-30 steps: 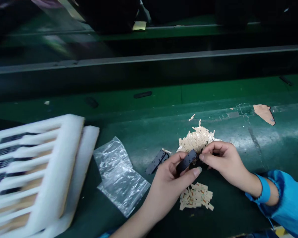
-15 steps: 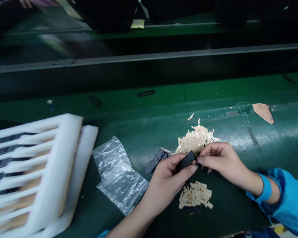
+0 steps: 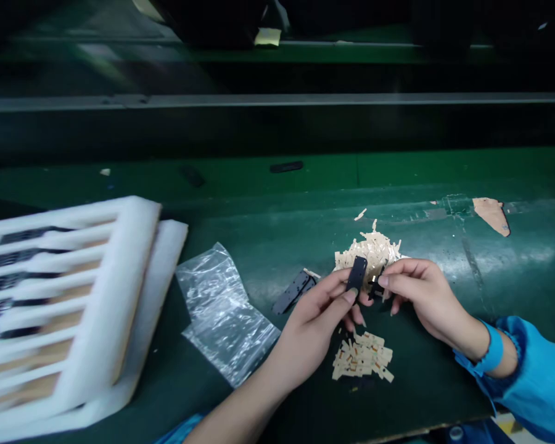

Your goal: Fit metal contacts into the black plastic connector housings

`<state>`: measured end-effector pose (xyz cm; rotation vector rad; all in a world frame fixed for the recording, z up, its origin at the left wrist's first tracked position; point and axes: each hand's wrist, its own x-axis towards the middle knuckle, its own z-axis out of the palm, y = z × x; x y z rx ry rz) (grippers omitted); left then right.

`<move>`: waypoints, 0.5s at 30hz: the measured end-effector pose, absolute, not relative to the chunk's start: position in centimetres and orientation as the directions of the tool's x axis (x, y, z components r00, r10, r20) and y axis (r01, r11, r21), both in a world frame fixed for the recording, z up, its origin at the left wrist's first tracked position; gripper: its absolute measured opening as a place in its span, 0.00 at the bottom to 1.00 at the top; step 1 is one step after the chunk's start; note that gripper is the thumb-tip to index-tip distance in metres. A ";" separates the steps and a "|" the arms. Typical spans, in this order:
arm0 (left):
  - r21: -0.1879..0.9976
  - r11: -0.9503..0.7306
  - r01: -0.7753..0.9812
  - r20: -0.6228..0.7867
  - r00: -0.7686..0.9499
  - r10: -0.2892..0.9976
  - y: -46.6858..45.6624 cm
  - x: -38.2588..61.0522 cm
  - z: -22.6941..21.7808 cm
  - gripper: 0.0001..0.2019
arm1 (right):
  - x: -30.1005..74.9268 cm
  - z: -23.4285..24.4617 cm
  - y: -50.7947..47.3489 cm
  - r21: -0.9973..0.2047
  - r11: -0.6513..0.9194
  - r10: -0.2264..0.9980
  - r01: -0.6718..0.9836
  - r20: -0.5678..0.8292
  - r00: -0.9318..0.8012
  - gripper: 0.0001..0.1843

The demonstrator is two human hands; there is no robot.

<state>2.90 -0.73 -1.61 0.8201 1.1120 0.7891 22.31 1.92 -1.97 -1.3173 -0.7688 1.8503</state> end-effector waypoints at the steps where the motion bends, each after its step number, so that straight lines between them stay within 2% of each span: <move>1: 0.877 0.468 -0.112 -0.427 0.268 0.864 -0.9 2.9 -1.6 0.15 | 22.3 -2.0 1.9 -0.809 -0.551 0.833 -0.207 -0.516 -0.201 0.08; 4: 0.881 0.467 -0.073 -0.431 0.280 0.858 -1.4 3.0 -1.7 0.27 | 22.1 -1.9 1.8 -0.823 -0.540 0.841 -0.177 -0.519 -0.153 0.08; 7: 0.884 0.467 -0.030 -0.441 0.277 0.853 -2.0 3.0 -1.8 0.34 | 21.9 -1.8 1.7 -0.825 -0.545 0.838 -0.150 -0.534 -0.111 0.08; 15: 0.904 0.427 0.035 -0.421 0.259 0.869 -2.3 3.2 -1.6 0.35 | 21.8 -1.4 1.8 -0.794 -0.586 0.810 -0.163 -0.572 -0.128 0.09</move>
